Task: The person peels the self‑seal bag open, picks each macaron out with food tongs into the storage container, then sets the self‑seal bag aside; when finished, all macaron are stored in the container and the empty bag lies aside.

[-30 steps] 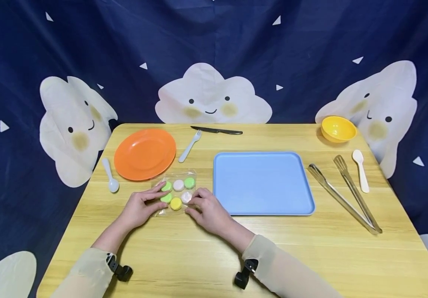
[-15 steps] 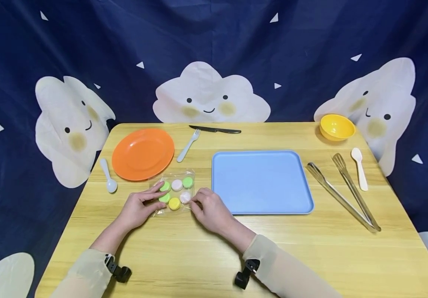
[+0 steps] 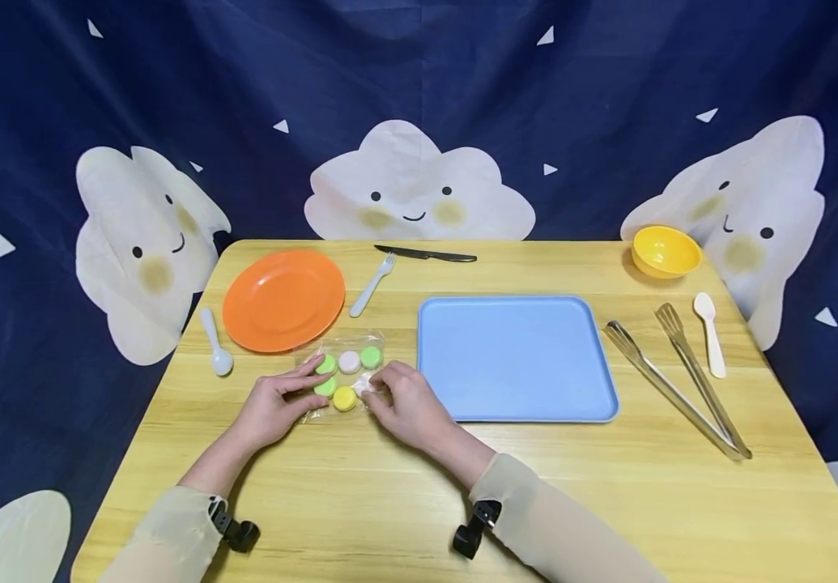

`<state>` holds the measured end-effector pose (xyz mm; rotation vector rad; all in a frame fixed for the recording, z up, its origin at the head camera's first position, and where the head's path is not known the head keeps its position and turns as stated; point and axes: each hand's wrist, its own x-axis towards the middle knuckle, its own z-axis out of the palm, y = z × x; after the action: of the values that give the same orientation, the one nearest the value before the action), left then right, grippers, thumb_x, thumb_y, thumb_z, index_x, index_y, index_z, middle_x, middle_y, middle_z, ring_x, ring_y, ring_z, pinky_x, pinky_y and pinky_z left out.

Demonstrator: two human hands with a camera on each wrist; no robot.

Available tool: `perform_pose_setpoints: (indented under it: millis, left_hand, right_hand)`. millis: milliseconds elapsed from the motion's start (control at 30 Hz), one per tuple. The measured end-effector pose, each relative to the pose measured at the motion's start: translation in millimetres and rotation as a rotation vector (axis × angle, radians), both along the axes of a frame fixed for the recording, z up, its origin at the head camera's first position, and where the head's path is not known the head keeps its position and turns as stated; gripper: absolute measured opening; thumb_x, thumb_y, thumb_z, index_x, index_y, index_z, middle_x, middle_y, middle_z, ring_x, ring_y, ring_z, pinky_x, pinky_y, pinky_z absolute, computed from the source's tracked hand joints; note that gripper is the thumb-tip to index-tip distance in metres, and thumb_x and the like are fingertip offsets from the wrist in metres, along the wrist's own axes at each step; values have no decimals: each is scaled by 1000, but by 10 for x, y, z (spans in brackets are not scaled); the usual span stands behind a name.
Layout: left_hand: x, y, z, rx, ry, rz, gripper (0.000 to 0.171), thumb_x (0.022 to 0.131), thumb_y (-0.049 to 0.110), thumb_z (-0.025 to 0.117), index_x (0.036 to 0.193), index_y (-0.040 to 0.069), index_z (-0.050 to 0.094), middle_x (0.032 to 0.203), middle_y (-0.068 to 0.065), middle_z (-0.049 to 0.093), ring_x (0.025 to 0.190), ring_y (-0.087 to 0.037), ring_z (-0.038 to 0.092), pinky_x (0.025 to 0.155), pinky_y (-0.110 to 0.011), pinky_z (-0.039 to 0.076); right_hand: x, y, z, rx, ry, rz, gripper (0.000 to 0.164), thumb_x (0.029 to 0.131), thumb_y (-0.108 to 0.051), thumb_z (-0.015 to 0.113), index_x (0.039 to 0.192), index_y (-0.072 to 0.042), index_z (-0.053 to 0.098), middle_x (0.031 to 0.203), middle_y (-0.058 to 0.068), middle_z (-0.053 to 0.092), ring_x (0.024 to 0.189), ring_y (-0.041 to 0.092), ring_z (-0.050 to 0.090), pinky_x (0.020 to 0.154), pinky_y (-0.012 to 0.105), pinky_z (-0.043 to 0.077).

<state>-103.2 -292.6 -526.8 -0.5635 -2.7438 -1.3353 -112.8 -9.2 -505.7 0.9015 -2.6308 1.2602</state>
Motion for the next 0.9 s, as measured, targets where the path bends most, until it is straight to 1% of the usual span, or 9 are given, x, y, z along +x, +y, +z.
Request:
perform_pose_setpoints:
  millis: [100,200,400,500,667,767,900]
  left_hand:
    - [-7,24,-9,3,8,-5,40,86,10,89,124,11,79,148,-6,60,139,-29,55,112,-15,38]
    - [-2,29,-9,11,7,-2,40,86,11,89,125,12,79,149,-6,60,140,-28,54,112,-15,38]
    - [16,-4,-27,33,0,7,39,86,11,89,124,12,80,148,-6,60,140,-29,54,112,-15,38]
    - [24,-16,-35,33,5,11,39,85,11,89,123,12,80,148,-7,61,139,-30,54,112,-15,38]
    - [27,-10,-30,10,17,9,40,85,10,89,124,13,80,148,-5,60,139,-28,55,112,-15,38]
    - [20,1,-25,2,19,3,40,85,10,89,124,12,80,148,-5,60,139,-28,55,112,-16,38]
    - [12,8,-22,1,26,4,40,85,10,90,124,12,80,148,-6,61,139,-29,55,113,-16,38]
  right_hand:
    - [-16,-12,18,13,-4,-11,9,100,-14,75,100,-6,78,93,2,72,86,14,67,80,26,60]
    - [-32,13,35,17,-1,-33,8,101,-11,73,99,-6,79,94,4,76,87,16,72,81,28,61]
    - [-48,116,71,-14,10,-85,7,97,-6,74,95,-4,80,89,6,77,79,15,71,72,26,61]
    - [-61,132,78,-22,20,-88,6,96,-5,75,94,-4,80,87,6,76,77,13,70,69,24,59]
    - [-106,51,81,-23,-2,-87,6,94,-7,75,96,-2,78,84,4,72,74,14,66,66,23,57]
    - [-148,-33,84,11,-19,-101,13,95,-13,75,99,-2,76,86,4,71,77,16,65,70,25,58]
    - [-207,-102,97,48,-36,-88,11,99,-14,73,98,-4,78,90,5,75,83,17,70,77,28,61]
